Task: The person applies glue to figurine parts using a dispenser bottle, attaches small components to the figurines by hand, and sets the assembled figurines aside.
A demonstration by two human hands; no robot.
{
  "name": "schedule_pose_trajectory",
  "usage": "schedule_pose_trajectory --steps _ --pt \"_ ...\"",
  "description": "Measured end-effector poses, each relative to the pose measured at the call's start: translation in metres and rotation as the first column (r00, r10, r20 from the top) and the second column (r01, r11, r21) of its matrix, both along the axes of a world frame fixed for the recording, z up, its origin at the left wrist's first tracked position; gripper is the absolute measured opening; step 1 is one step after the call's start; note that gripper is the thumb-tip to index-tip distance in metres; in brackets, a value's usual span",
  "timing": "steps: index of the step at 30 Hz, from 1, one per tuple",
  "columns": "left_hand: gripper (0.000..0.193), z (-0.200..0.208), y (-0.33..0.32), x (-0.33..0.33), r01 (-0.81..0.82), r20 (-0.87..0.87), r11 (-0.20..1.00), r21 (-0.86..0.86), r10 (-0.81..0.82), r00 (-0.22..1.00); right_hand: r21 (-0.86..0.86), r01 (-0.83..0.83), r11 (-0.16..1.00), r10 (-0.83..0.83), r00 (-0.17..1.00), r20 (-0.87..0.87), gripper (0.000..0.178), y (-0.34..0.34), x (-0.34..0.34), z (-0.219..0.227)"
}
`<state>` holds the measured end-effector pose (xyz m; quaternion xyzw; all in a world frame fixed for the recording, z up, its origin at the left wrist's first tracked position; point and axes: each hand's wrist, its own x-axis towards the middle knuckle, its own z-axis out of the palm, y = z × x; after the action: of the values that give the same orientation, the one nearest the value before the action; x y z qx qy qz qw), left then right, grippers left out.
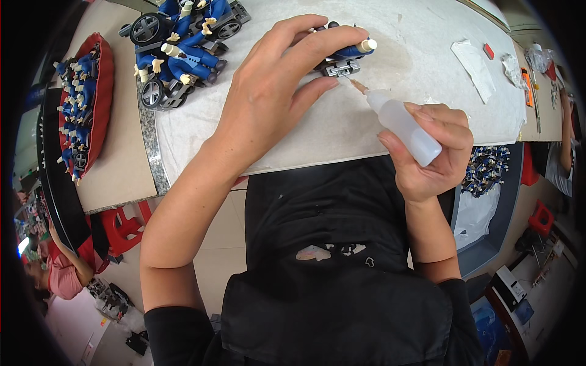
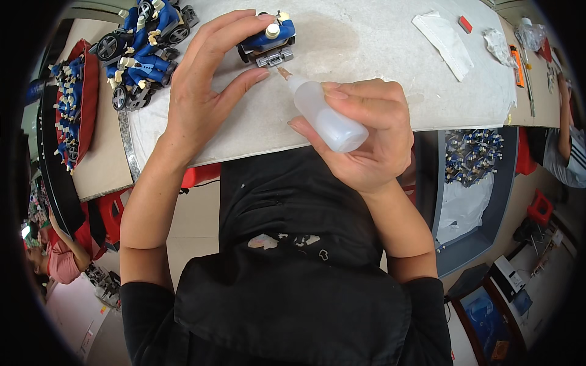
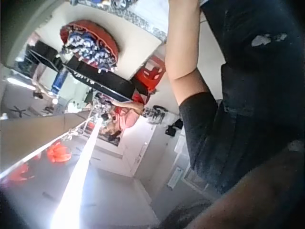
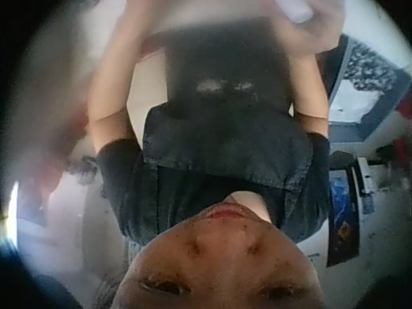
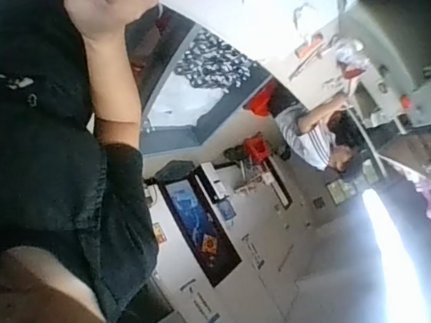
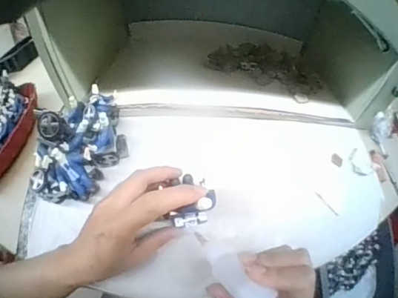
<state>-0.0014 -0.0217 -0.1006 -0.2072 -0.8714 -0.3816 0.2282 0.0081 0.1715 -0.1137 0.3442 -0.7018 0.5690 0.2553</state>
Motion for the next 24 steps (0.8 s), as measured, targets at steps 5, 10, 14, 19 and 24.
schedule_pose_trajectory --steps 5,10,14,19,24 --pt "0.052 0.0006 0.0004 0.0001 0.003 -0.001 1.0 0.007 -0.003 1.0 0.01 -0.001 1.0 0.001 1.0 0.004 0.049 -0.0005 0.0002 0.0013" --pt "0.052 0.0038 0.0011 0.0027 0.004 -0.037 1.0 0.013 -0.003 0.999 -0.016 -0.022 1.0 0.022 0.999 0.027 0.048 -0.0008 0.0007 0.0003" --pt "0.052 0.004 0.0011 0.0024 0.001 -0.042 1.0 0.01 -0.001 0.999 0.002 -0.011 1.0 0.011 0.999 0.034 0.048 -0.0003 0.0012 -0.0003" --pt "0.053 0.0043 0.0013 0.0027 0.002 -0.035 1.0 0.012 -0.002 0.999 -0.005 -0.013 1.0 0.013 0.999 0.031 0.048 -0.0009 0.0009 0.0" --pt "0.053 0.0026 0.0012 0.0019 0.003 -0.043 1.0 0.013 -0.003 0.999 0.006 -0.011 1.0 0.011 1.0 0.026 0.049 -0.0008 0.0008 0.0009"
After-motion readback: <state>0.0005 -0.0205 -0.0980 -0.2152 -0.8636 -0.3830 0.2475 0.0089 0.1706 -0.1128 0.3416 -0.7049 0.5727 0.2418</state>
